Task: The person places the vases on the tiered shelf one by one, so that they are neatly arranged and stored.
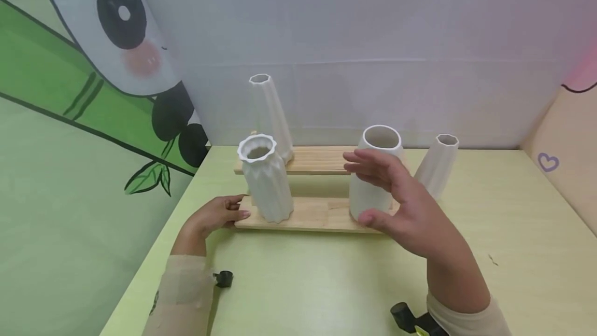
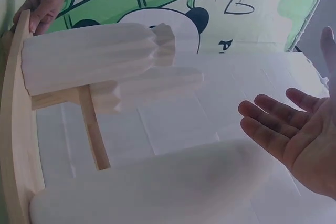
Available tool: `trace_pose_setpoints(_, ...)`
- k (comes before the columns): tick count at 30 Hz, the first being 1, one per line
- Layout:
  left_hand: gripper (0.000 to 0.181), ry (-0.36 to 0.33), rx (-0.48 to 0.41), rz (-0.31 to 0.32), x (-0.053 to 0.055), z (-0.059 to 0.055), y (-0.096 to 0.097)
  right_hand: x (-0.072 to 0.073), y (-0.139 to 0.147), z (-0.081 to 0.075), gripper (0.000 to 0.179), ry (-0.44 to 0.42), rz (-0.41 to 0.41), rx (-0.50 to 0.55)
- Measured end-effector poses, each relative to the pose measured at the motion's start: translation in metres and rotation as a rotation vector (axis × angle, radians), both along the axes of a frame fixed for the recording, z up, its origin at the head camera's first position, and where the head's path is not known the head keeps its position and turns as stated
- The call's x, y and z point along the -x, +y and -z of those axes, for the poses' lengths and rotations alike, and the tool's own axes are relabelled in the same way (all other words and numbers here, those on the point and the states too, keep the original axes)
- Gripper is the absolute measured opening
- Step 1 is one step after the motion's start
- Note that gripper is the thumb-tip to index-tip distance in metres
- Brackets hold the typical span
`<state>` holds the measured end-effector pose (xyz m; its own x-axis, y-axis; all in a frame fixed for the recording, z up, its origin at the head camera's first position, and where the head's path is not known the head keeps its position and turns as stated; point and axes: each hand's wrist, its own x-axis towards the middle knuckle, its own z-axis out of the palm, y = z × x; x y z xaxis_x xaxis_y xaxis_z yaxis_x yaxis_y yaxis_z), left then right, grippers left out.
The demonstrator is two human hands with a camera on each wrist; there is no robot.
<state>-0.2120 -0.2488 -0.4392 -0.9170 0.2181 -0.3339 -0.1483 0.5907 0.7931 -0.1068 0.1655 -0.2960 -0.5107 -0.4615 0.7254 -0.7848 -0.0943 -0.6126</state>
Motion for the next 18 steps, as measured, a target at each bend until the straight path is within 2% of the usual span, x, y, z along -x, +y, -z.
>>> trace_pose_setpoints(6,0.072,0.006,-0.018,0.007,-0.001,0.000,0.001,0.003,0.013,-0.008,0.077,0.049,-0.064,0.139)
trace_pose_setpoints(13,0.075,-0.008,-0.012,-0.017,-0.001,0.001,0.004,0.008,0.032,-0.012,0.069,-0.014,-0.166,0.313)
trace_pose_setpoints(18,0.075,-0.006,-0.003,-0.015,0.001,-0.001,0.007,0.017,0.050,-0.011,0.065,-0.063,-0.157,0.387)
